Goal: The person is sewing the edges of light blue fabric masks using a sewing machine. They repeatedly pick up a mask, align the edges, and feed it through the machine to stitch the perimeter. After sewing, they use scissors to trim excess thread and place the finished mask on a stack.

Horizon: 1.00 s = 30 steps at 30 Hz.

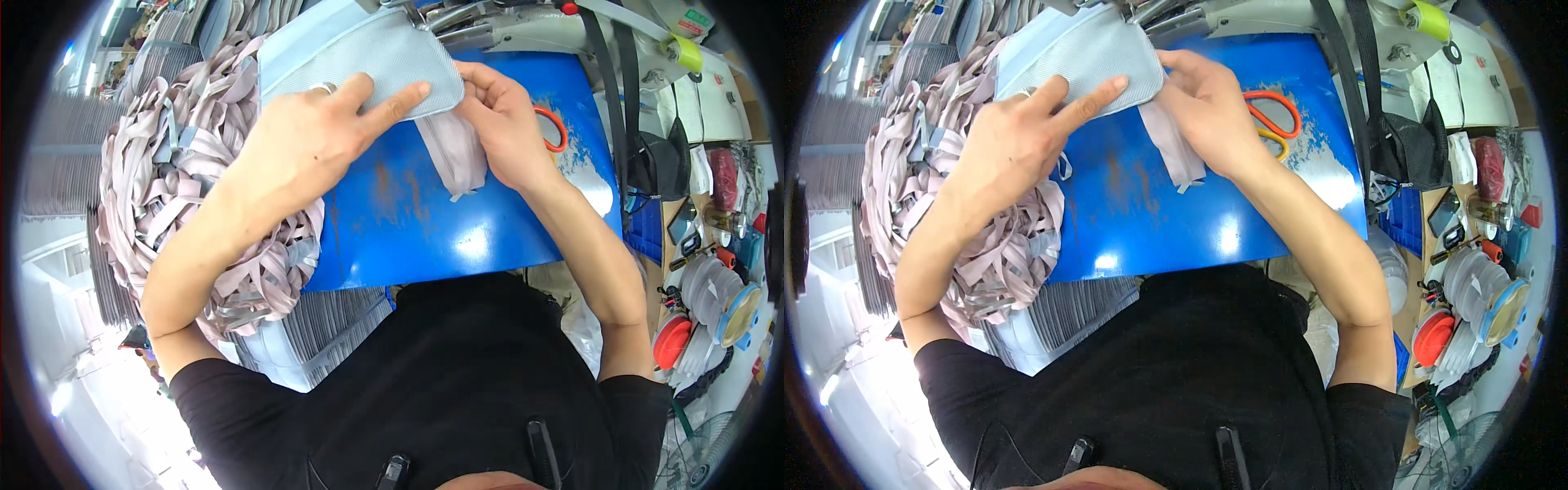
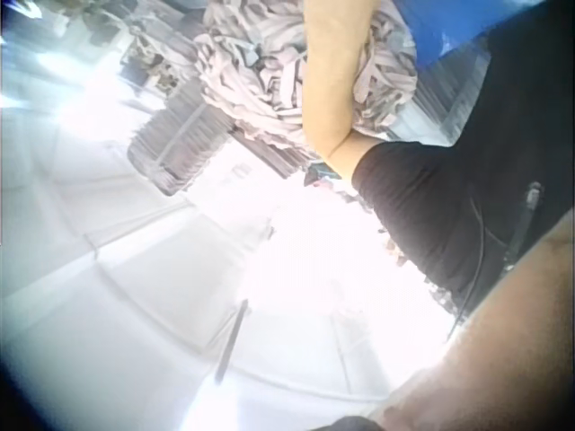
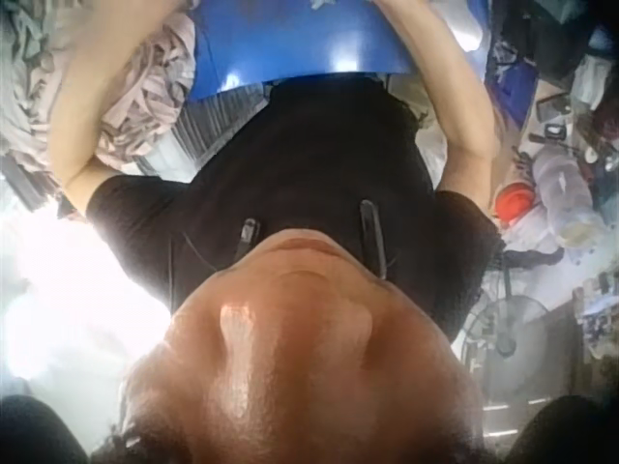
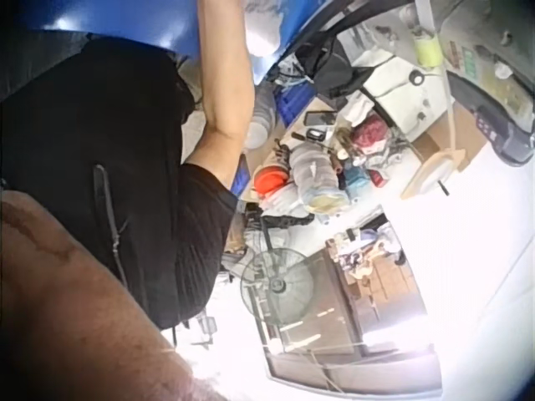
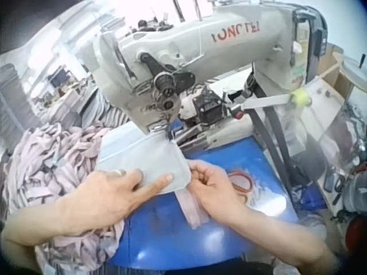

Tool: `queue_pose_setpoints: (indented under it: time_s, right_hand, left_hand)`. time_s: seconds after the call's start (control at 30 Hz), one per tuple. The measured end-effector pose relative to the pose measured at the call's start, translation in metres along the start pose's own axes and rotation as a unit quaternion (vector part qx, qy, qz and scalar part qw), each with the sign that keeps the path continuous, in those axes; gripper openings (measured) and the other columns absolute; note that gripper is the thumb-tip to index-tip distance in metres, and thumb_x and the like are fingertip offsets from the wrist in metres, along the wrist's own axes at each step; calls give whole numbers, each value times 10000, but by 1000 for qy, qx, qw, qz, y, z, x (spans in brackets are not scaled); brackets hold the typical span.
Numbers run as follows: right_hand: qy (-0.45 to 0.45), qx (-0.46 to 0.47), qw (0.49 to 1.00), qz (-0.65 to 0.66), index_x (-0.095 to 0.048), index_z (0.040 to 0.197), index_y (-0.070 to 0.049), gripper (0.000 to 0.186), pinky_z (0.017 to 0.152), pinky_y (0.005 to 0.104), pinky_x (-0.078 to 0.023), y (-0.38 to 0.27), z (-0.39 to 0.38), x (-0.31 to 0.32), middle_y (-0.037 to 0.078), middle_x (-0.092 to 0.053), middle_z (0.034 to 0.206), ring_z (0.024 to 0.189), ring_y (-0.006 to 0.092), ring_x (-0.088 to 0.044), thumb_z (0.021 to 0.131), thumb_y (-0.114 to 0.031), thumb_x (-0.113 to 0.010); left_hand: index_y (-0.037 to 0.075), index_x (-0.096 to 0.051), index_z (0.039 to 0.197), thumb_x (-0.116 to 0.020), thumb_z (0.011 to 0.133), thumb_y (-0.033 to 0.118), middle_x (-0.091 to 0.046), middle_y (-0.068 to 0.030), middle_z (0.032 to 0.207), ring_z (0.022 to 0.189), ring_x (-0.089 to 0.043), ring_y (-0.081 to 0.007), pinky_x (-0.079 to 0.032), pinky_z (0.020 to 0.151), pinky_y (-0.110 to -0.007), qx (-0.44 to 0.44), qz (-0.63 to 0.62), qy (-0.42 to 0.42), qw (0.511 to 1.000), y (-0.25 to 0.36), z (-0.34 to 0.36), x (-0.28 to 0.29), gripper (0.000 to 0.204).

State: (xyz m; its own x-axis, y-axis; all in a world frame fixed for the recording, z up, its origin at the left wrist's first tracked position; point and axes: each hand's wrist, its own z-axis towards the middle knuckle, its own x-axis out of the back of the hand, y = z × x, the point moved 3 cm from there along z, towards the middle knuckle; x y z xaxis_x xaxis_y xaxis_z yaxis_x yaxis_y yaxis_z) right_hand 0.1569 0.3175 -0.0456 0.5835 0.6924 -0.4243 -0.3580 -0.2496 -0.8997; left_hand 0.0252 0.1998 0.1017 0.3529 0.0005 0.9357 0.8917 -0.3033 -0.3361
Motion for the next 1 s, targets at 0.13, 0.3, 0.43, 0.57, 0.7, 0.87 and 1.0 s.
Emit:
queue_pose_setpoints:
  time_s: [0.13, 0.3, 0.43, 0.57, 0.7, 0.87, 1.0]
  right_hand:
    - [8, -7, 999, 31, -623, 1293, 57, 334, 702, 265, -532, 9, 27, -1, 70, -720, 949, 814, 94, -659, 1004, -110, -633]
    - [28, -13, 999, 43, -635, 1219, 62, 262, 687, 268, -536, 16, 43, -3, 67, -726, 916, 788, 95, -664, 1005, -89, -626]
    - [27, -13, 999, 36, -640, 1197, 64, 237, 676, 262, -540, 14, 45, -5, 67, -732, 906, 768, 91, -668, 1006, -75, -623]
    - [28, -5, 999, 32, -647, 1184, 65, 232, 639, 256, -539, 16, 45, -5, 67, -731, 880, 727, 84, -664, 1011, -88, -625]
    - [26, -3, 999, 25, -653, 1177, 64, 233, 581, 262, -537, 16, 46, -5, 70, -725, 840, 666, 93, -659, 1017, -103, -626]
    - [36, -1, 999, 30, -652, 1184, 61, 240, 536, 265, -533, 14, 45, -4, 67, -718, 815, 617, 101, -652, 1017, -109, -634]
    - [27, 13, 998, 49, -652, 1193, 58, 239, 586, 236, -519, 20, 43, -6, 55, -723, 842, 677, 69, -644, 1013, -99, -642]
  left_hand:
    - [294, -539, 1508, -676, 814, 13, -560, -90, 908, 697, -670, -257, -576, 607, -384, -30, 17, -17, 999, -29, 14, 2, 761]
    - [178, -673, 1360, -643, 806, -12, -635, -130, 941, 720, -696, -326, -583, 646, -429, -79, 38, 13, 996, -60, 36, 4, 587]
    - [63, -677, 1332, -614, 845, 106, -624, -153, 903, 680, -700, -288, -570, 599, -415, -87, 33, -72, 993, -60, 45, 19, 493]
    - [32, -681, 1309, -606, 851, 97, -646, -177, 952, 692, -706, -315, -574, 612, -422, -72, 66, -79, 992, -48, 47, 21, 469]
    - [-12, -683, 1279, -617, 848, 99, -658, -192, 937, 683, -707, -320, -564, 601, -417, -35, 58, -94, 993, -33, 51, 20, 450]
    - [32, -704, 1209, -641, 812, 17, -695, -191, 886, 708, -714, -360, -583, 645, -439, 68, 6, 53, 996, -3, 62, -10, 402]
    - [15, -684, 1241, -676, 820, 137, -685, -211, 942, 788, -713, -367, -574, 684, -439, 181, -57, 7, 982, 15, 78, -13, 438]
